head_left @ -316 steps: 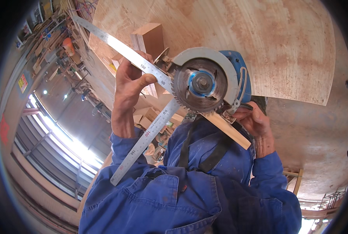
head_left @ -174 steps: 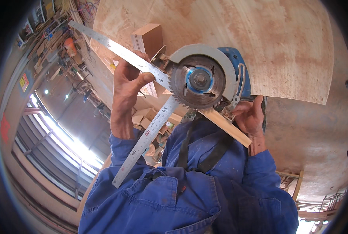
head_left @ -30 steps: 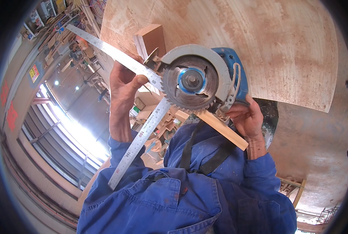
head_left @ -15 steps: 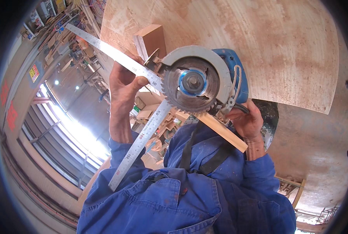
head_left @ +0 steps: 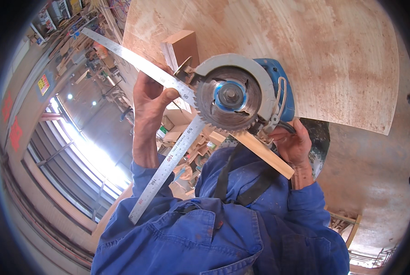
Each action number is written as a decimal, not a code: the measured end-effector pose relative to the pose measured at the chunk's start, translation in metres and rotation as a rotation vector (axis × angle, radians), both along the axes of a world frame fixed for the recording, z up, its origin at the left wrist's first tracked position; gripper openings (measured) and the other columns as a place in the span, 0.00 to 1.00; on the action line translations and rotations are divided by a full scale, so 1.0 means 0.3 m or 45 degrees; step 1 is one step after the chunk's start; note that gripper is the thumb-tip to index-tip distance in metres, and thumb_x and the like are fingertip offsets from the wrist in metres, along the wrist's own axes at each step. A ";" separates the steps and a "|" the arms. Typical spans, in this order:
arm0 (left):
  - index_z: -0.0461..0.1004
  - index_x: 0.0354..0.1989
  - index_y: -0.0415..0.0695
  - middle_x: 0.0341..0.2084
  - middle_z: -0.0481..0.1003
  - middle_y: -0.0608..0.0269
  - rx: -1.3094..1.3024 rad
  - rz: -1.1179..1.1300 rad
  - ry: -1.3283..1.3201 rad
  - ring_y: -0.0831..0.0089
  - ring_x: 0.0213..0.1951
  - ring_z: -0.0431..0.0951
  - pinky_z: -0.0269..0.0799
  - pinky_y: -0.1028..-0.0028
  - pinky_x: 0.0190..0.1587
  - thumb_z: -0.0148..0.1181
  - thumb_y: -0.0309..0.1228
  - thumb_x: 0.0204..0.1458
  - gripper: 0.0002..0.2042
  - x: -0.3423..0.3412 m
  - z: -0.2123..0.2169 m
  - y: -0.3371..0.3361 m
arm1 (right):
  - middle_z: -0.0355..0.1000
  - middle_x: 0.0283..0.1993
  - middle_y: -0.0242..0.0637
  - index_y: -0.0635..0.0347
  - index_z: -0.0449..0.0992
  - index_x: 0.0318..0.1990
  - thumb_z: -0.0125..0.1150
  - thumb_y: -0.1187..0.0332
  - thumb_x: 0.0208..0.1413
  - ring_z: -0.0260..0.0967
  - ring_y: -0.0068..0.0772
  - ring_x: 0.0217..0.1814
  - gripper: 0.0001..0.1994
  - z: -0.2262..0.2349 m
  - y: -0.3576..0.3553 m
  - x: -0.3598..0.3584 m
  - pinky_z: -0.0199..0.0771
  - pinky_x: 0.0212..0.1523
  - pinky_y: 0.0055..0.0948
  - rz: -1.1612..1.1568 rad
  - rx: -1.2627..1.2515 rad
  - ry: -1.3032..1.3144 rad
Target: The person holds a circular saw and a metal ruler against a small wooden plank, repeatedly adjusting the ruler's position to measure the saw blade's depth and alignment. The person repositions the ruler multiple times while keeping the saw steady.
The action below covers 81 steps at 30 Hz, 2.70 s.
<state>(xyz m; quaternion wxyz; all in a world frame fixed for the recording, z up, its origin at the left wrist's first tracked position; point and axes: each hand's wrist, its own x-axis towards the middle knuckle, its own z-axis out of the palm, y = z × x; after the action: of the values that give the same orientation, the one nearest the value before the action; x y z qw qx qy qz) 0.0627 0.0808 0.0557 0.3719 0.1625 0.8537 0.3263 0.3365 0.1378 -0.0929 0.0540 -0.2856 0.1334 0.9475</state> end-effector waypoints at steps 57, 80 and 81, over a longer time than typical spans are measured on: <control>0.66 0.46 0.39 0.37 0.70 0.63 -0.007 0.045 -0.030 0.75 0.39 0.72 0.72 0.75 0.41 0.72 0.39 0.36 0.30 0.010 0.005 -0.006 | 0.74 0.31 0.52 0.75 0.74 0.34 0.30 0.39 0.57 0.75 0.42 0.34 0.39 -0.028 -0.023 0.015 0.76 0.40 0.34 0.229 0.251 -0.016; 0.66 0.46 0.39 0.37 0.71 0.64 0.011 0.033 -0.013 0.75 0.39 0.72 0.71 0.75 0.41 0.72 0.39 0.36 0.30 0.004 -0.004 0.012 | 0.74 0.34 0.55 0.77 0.76 0.31 0.22 0.40 0.59 0.74 0.48 0.38 0.43 -0.018 0.015 0.000 0.70 0.49 0.34 0.122 -0.053 0.057; 0.66 0.46 0.39 0.37 0.70 0.64 0.011 0.029 -0.018 0.75 0.39 0.72 0.71 0.75 0.41 0.72 0.39 0.36 0.30 0.002 -0.005 0.007 | 0.74 0.35 0.55 0.78 0.75 0.32 0.23 0.41 0.60 0.74 0.49 0.39 0.42 -0.015 0.013 0.003 0.70 0.49 0.35 0.109 -0.046 0.060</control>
<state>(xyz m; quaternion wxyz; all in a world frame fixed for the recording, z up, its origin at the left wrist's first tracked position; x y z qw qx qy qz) 0.0632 0.0829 0.0543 0.3734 0.1519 0.8514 0.3355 0.3375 0.1417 -0.0973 0.0050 -0.2697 0.1393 0.9528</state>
